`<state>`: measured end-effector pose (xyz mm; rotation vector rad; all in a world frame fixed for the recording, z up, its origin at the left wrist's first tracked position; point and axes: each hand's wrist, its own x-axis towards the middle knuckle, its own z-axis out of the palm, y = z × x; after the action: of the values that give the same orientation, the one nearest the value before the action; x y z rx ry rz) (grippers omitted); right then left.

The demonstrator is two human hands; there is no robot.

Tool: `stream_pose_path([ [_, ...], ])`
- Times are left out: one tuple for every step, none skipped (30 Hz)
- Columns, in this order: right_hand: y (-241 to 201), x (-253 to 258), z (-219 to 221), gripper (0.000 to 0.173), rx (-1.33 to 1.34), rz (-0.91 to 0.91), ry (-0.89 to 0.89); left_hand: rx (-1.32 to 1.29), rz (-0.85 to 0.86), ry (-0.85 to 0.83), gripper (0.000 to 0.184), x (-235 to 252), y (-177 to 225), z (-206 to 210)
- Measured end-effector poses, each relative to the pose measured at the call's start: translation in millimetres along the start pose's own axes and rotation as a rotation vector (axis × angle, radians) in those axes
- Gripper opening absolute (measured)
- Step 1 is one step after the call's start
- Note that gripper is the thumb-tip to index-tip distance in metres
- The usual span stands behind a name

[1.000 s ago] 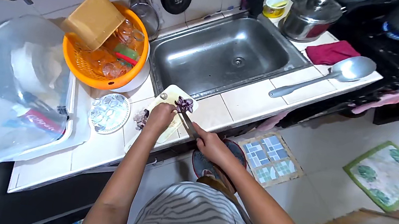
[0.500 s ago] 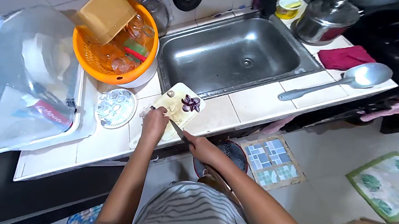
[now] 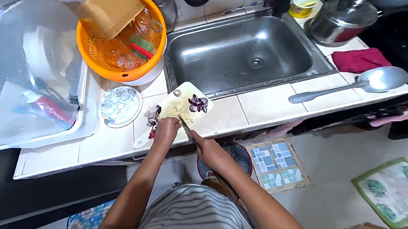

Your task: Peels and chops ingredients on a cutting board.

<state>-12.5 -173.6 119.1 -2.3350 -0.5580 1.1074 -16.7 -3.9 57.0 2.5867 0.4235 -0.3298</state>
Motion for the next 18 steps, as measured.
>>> stream_pose_path([
  [-1,-2,0,0.059,-0.001,0.007,-0.011,0.005,-0.004,-0.006,0.025,0,1,-1],
  [-1,-3,0,0.060,-0.002,0.012,-0.019,0.010,-0.008,-0.012,0.025,0,2,-2],
  [-1,-3,-1,0.060,-0.001,0.013,-0.022,0.011,-0.007,-0.015,0.025,0,2,-2],
  [-1,-4,-1,0.060,0.001,0.009,-0.021,0.008,-0.001,-0.013,0.025,0,1,-2],
  [0,-4,-1,0.059,0.004,0.004,-0.021,0.006,0.008,-0.011,0.025,1,0,-1],
  [0,-4,-2,0.059,0.011,0.002,-0.023,0.007,0.016,-0.013,0.025,1,-1,-1],
  [-1,-4,-3,0.058,0.023,0.005,-0.032,0.009,0.028,-0.014,0.025,2,-2,0],
  [-2,-4,-5,0.058,0.037,0.011,-0.041,0.007,0.044,-0.014,0.024,2,-3,0],
  [-3,-4,-6,0.057,0.048,0.020,-0.048,0.001,0.060,-0.011,0.023,3,-5,0],
  [-3,-2,-6,0.056,0.053,0.029,-0.053,-0.009,0.069,-0.012,0.023,4,-7,0],
  [-3,0,-6,0.056,0.057,0.039,-0.060,-0.016,0.074,-0.013,0.023,4,-9,0],
  [-4,2,-7,0.055,0.057,0.048,-0.069,-0.021,0.077,-0.014,0.022,5,-10,1],
  [-5,5,-6,0.055,0.054,0.055,-0.076,-0.026,0.084,-0.013,0.022,6,-11,1],
  [-6,7,-6,0.055,0.045,0.061,-0.079,-0.027,0.085,-0.016,0.022,6,-12,1],
  [-6,10,-4,0.055,0.032,0.061,-0.076,-0.028,0.081,-0.020,0.022,7,-12,1],
  [-6,13,-3,0.055,0.016,0.061,-0.073,-0.031,0.079,-0.019,0.022,7,-13,1],
  [-6,14,-2,0.056,-0.001,0.064,-0.073,-0.037,0.080,-0.012,0.022,7,-14,2],
  [-7,14,-1,0.057,-0.016,0.065,-0.073,-0.047,0.082,-0.001,0.022,6,-15,3],
])
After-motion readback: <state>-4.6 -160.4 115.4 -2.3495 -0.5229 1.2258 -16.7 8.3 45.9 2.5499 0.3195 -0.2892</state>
